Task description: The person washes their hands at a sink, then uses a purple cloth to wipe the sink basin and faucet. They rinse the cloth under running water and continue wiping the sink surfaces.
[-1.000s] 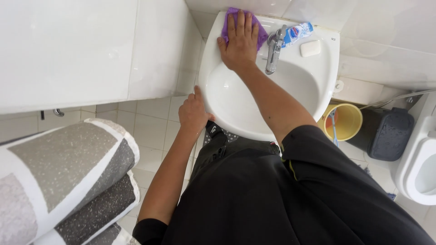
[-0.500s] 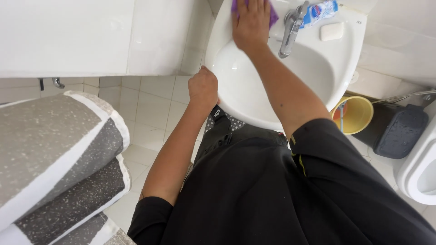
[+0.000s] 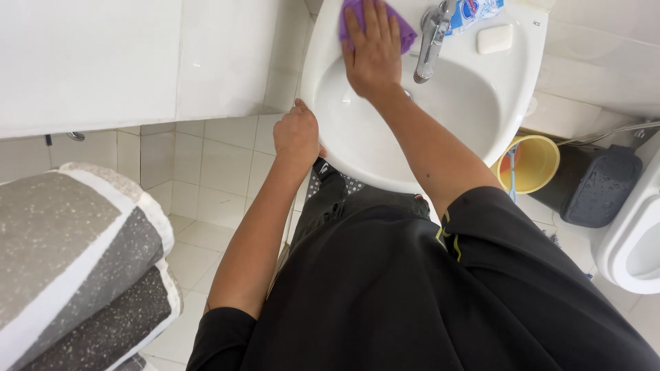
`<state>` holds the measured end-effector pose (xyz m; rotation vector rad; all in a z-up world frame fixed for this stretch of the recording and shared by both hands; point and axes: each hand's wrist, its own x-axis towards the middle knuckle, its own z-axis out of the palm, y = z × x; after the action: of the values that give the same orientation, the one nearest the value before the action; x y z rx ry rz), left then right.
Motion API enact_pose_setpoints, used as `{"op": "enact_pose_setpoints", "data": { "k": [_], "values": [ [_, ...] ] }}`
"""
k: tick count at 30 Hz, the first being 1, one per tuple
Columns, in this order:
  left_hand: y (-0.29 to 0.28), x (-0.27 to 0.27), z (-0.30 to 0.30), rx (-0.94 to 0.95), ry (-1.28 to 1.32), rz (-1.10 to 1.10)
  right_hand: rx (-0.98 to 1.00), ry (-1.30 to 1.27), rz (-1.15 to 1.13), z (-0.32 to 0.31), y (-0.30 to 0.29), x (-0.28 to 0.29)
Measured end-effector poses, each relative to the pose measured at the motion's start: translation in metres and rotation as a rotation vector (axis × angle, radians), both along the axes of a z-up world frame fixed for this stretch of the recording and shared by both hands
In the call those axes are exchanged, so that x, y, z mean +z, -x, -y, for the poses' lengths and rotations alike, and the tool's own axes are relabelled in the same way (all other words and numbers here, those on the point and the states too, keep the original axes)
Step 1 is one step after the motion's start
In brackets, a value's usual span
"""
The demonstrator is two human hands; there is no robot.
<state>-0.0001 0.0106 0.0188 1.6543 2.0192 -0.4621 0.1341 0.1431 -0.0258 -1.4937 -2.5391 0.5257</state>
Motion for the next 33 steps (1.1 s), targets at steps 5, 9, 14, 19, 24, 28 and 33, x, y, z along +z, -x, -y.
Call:
{"op": "enact_pose_setpoints", "data": {
  "k": [5,9,14,19,24,28,33],
  "values": [
    [0.007,-0.038,0.006,-0.041,-0.062,-0.044,-0.176,0.038,-0.010,-0.015,0.046,-0.005],
    [0.004,-0.009,0.007,-0.022,-0.028,0.029,0.108,0.021,0.027,0.029,0.056,0.000],
    [0.010,-0.011,0.013,0.003,-0.137,0.118,0.229,0.101,-0.101,0.050,0.022,-0.020],
    [0.018,0.001,0.029,0.106,-0.147,0.191,0.035,-0.013,-0.075,0.020,0.032,-0.024],
    [0.018,0.007,0.031,0.192,-0.270,0.263,0.054,-0.048,-0.117,0.054,0.057,-0.047],
    [0.026,-0.043,0.048,0.150,-0.339,0.286,0.206,0.108,-0.478,0.125,0.017,-0.043],
    [0.003,0.009,0.044,0.094,-0.405,0.353,0.326,0.851,-0.279,0.134,-0.078,0.015]
  ]
}}
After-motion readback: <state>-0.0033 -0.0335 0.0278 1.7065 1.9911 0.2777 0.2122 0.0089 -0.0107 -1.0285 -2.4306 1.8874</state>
